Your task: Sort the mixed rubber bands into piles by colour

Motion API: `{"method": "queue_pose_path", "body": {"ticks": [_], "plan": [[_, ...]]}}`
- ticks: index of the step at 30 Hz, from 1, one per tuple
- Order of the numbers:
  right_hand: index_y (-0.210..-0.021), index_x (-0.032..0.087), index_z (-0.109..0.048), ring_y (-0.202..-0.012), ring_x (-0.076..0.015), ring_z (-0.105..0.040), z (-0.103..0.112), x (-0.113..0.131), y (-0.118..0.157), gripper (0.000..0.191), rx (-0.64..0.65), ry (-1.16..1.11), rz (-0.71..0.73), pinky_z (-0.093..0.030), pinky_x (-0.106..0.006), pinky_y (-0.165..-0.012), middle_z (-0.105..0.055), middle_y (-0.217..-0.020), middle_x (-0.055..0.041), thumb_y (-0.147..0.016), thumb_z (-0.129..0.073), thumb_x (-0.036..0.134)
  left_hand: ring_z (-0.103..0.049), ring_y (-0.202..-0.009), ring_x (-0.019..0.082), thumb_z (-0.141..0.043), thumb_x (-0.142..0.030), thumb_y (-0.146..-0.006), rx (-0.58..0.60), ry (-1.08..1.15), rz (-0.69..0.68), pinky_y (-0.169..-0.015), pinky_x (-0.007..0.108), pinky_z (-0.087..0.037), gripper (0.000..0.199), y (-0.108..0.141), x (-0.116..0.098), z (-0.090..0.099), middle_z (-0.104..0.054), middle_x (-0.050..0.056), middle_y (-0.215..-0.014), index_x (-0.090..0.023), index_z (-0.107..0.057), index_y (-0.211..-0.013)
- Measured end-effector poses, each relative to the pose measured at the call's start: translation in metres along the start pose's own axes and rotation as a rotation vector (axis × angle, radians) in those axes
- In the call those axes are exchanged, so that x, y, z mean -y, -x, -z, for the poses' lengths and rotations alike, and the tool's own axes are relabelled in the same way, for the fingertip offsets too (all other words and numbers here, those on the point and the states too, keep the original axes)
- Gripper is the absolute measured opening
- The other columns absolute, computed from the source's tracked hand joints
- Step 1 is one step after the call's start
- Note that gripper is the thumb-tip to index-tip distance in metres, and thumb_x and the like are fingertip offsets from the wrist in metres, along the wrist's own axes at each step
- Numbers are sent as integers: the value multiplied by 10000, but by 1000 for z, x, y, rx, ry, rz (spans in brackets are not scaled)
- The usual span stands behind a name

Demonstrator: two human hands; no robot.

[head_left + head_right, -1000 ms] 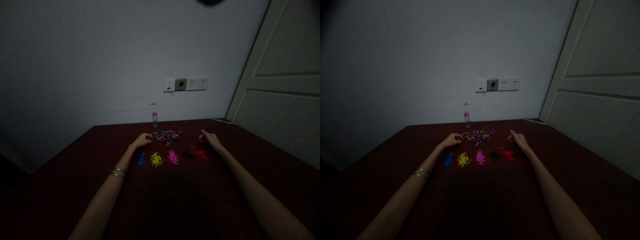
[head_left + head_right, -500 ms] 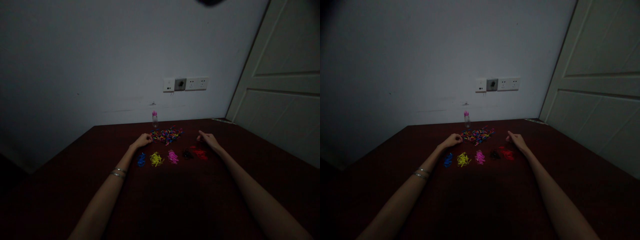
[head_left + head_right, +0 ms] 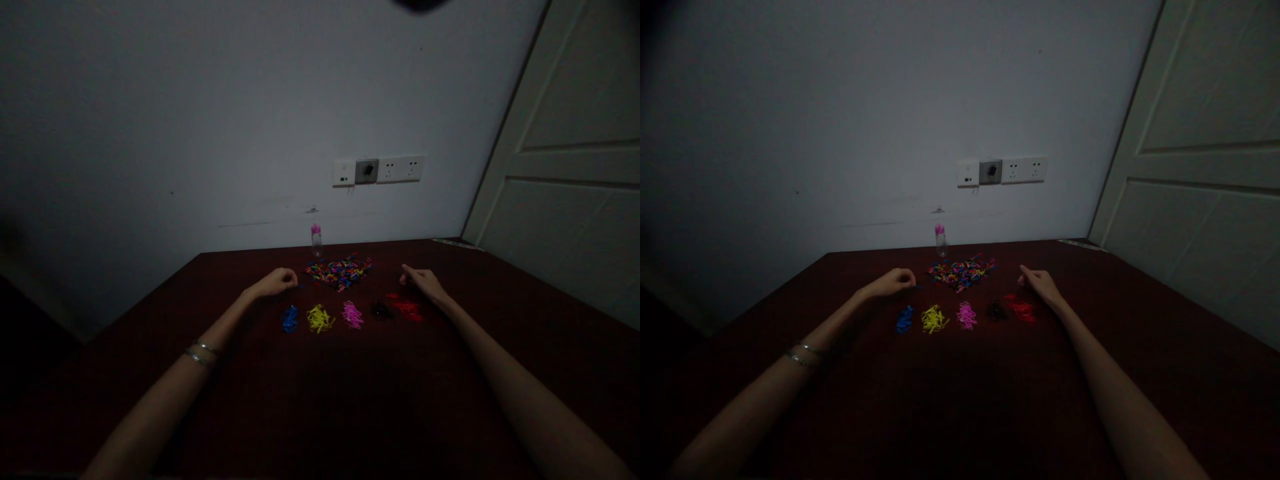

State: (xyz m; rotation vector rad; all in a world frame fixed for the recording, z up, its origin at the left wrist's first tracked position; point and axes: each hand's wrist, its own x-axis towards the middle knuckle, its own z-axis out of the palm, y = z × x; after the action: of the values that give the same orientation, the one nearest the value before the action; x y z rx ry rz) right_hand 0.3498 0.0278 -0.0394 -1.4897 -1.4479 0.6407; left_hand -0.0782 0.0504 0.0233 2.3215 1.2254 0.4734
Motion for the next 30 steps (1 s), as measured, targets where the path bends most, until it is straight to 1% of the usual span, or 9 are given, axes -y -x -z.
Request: {"method": "queue_pose_path", "body": {"ticks": [5,8,10,12,15,19,22,27,30], "plan": [[-559,151,-655,-599,-166,-556,-1,-2,-1,569,-3,23,-5,-412,-273,-611,-655,-621,-73,-696,-465,669,-526,-651,116,-554,-255,-672,128,59,14,-631,211,-399,165,21,3,2,-621,13,-700,-136,-652,-731],[-546,151,-650,-582,-163,-549,-2,-2,0,563,-11,13,-5,-410,-275,-607,-652,-611,-73,-688,-474,667,-511,-600,107,-607,-305,-647,202,78,51,-585,208,-384,203,25,8,-2,-603,0,-647,-139,-655,-754],[-557,150,-654,-584,-162,-549,-2,-2,0,561,-11,9,2,-409,-274,-607,-654,-615,-73,-696,-471,661,-506,-588,103,-638,-348,-631,205,96,73,-572,204,-378,269,24,12,-3,-594,-6,-639,-143,-656,-803],[-564,149,-656,-587,-162,-550,-2,-3,0,560,-7,20,10,-408,-271,-609,-654,-612,-70,-709,-463,654,-508,-599,104,-637,-387,-634,149,114,72,-574,206,-379,312,20,18,-4,-597,-1,-659,-140,-655,-824],[-556,154,-657,-597,-166,-556,-1,-4,0,555,-14,45,12,-412,-268,-619,-655,-609,-64,-718,-459,647,-517,-620,113,-609,-428,-654,7,114,84,-572,211,-385,338,10,34,-7,-606,13,-683,-130,-658,-807],[-563,158,-664,-621,-170,-569,0,-6,-2,540,-12,67,17,-416,-263,-633,-667,-634,-57,-710,-473,642,-539,-641,134,-582,-403,-679,-255,44,227,-574,222,-399,314,-7,51,-16,-618,25,-685,-127,-660,-807],[-572,156,-667,-606,-168,-564,-1,-5,-1,540,-9,87,20,-403,-259,-604,-665,-629,-56,-704,-477,644,-568,-697,148,-560,-340,-706,-428,-42,318,-620,230,-412,238,-18,53,-23,-651,49,-751,-145,-663,-796],[-567,152,-664,-557,-161,-546,-2,2,4,549,-27,145,43,-374,-253,-551,-648,-577,-49,-687,-482,656,-600,-796,184,-519,-354,-747,-574,-204,531,-638,239,-419,231,-25,46,-30,-670,70,-893,-202,-660,-848],[-560,153,-657,-540,-151,-536,-2,4,6,534,-13,170,61,-366,-248,-537,-638,-563,-38,-688,-490,644,-604,-847,202,-494,-356,-765,-575,-265,563,-667,253,-427,236,-25,44,-32,-667,77,-939,-215,-653,-869]]}}
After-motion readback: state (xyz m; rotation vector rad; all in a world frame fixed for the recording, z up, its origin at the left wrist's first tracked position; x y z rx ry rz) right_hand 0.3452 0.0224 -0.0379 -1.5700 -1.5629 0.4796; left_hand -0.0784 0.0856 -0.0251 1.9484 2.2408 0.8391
